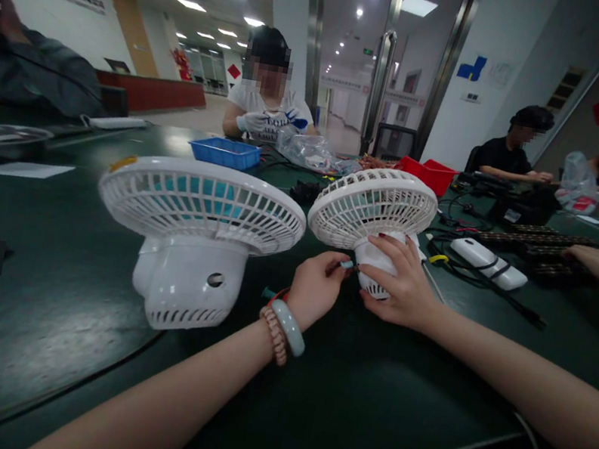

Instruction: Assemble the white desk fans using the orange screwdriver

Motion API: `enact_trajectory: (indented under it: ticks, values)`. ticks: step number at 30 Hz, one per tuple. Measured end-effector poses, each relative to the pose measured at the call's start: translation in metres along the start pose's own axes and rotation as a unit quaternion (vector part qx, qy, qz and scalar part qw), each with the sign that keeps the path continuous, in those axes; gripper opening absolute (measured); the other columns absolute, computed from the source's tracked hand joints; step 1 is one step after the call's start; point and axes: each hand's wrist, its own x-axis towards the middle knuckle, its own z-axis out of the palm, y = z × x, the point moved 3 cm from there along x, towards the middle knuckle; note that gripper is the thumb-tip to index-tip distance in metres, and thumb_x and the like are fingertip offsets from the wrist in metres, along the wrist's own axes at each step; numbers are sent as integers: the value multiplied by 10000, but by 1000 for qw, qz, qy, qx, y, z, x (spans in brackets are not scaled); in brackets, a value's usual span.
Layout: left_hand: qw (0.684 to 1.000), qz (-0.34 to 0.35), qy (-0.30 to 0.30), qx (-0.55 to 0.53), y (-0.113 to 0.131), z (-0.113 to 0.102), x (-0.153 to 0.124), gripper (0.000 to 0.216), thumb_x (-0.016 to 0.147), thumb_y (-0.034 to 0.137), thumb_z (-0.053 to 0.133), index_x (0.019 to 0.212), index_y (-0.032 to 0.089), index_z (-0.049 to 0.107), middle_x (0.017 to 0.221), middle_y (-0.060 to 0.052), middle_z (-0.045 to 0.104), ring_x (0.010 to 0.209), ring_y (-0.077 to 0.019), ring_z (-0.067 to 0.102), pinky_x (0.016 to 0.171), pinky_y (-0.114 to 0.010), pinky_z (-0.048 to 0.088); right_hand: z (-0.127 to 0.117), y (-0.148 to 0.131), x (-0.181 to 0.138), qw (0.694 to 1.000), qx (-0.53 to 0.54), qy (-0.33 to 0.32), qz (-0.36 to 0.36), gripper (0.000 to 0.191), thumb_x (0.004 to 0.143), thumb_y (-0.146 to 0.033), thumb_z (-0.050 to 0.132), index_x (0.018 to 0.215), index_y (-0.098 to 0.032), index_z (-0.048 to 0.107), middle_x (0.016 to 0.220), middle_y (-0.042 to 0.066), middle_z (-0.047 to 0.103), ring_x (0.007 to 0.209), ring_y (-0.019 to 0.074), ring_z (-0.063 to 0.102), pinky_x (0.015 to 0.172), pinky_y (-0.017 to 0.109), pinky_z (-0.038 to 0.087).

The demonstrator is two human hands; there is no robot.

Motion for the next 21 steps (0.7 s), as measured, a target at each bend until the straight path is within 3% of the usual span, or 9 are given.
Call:
enact_trajectory:
  ticks: [4,10,15,21]
  values:
    - [997,-23,8,-75,-6,9,-3,236,770,104,507,971,145,624,938,-71,685,799,-142,655,786,-305,521,1,2,0,1000,-19,-8,9,325,717,-363,599,1017,-240,612,1305,92,472,1217,321,374,978,548,232]
    - [999,-21,4,-44,0,10,-6,228,768,90,497,938,158,633,895,-53,681,749,-134,643,703,-271,528,0,2,0,1000,-6,-8,25,270,728,-335,581,981,-260,637,1152,23,601,1207,321,376,985,540,205]
    - [999,4,21,-45,3,9,-7,236,782,106,486,969,162,618,909,-51,674,769,-136,637,705,-271,522,-5,6,-1,999,26,-8,30,238,752,-322,546,959,-256,645,1136,-1,620,1196,304,388,970,503,237]
    - [999,29,15,-39,5,9,-11,254,788,114,476,991,182,612,952,-41,668,808,-132,638,740,-272,522,-8,11,-1,999,12,-2,44,353,775,-378,501,1070,-218,610,1175,26,609,1161,298,433,948,485,243]
